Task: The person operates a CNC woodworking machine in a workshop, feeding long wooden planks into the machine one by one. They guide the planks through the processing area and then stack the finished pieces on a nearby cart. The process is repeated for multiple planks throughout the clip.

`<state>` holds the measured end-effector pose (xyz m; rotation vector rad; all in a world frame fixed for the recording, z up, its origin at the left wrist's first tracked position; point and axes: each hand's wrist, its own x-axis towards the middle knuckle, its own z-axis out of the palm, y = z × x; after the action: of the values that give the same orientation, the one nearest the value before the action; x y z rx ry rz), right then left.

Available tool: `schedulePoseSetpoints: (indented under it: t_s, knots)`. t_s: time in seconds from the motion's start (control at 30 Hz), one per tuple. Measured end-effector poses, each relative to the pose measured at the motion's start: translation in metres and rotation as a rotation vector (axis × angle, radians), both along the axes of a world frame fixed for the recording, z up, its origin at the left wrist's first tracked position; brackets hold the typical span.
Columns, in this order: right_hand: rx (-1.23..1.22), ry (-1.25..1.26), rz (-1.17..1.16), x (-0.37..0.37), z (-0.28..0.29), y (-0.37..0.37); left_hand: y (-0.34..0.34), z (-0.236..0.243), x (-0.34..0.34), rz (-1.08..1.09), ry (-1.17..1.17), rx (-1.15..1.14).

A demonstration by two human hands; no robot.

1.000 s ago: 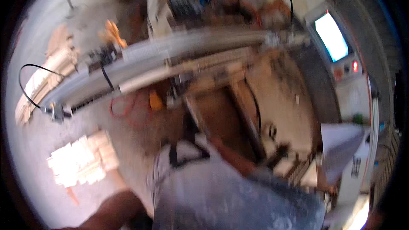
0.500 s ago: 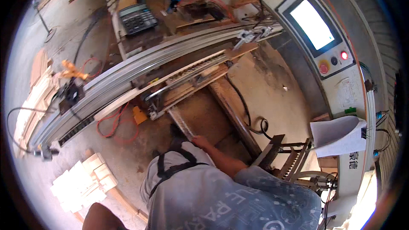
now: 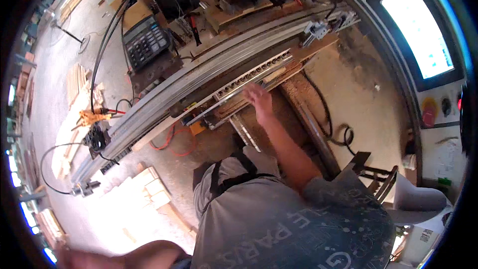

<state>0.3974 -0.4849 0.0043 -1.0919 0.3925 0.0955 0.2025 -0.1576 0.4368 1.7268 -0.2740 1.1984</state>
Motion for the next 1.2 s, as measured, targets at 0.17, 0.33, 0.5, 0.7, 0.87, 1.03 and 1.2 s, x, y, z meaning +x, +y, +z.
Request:
schedulePoseSetpoints:
  t_s: [0.17, 0.33, 0.5, 0.7, 0.87, 1.03, 1.2]
  knots:
    - [0.08, -0.041, 0.008, 0.041, 0.019, 0.018, 0.047, -0.163, 0.035, 0.088, 0.5, -0.446]
    - [0.041, 0.031, 0.047, 0.046, 0.023, 0.035, 0.067, -0.298, 0.056, 0.102, 0.87, -0.996]
    - [0.247, -0.024, -0.062, 0.056, -0.011, 0.046, 0.116, -0.38, 0.043, 0.112, 0.921, -1.313]
    - [0.21, 0.034, -0.16, 0.051, -0.006, 0.046, 0.134, -0.42, 0.061, 0.029, 0.972, -1.481]
    - [0.174, 0.047, -0.095, 0.057, 0.005, 0.027, 0.166, -0.449, 0.084, -0.145, 0.878, -1.607]
    - [1.007, -0.388, 0.278, 0.088, -0.09, -0.038, 0.135, -0.417, 0.077, -0.33, 0.761, -1.565]
    - [0.924, 0.279, -0.305, 0.077, -0.014, 0.013, 0.126, -0.379, -0.011, -0.389, 0.615, -1.401]
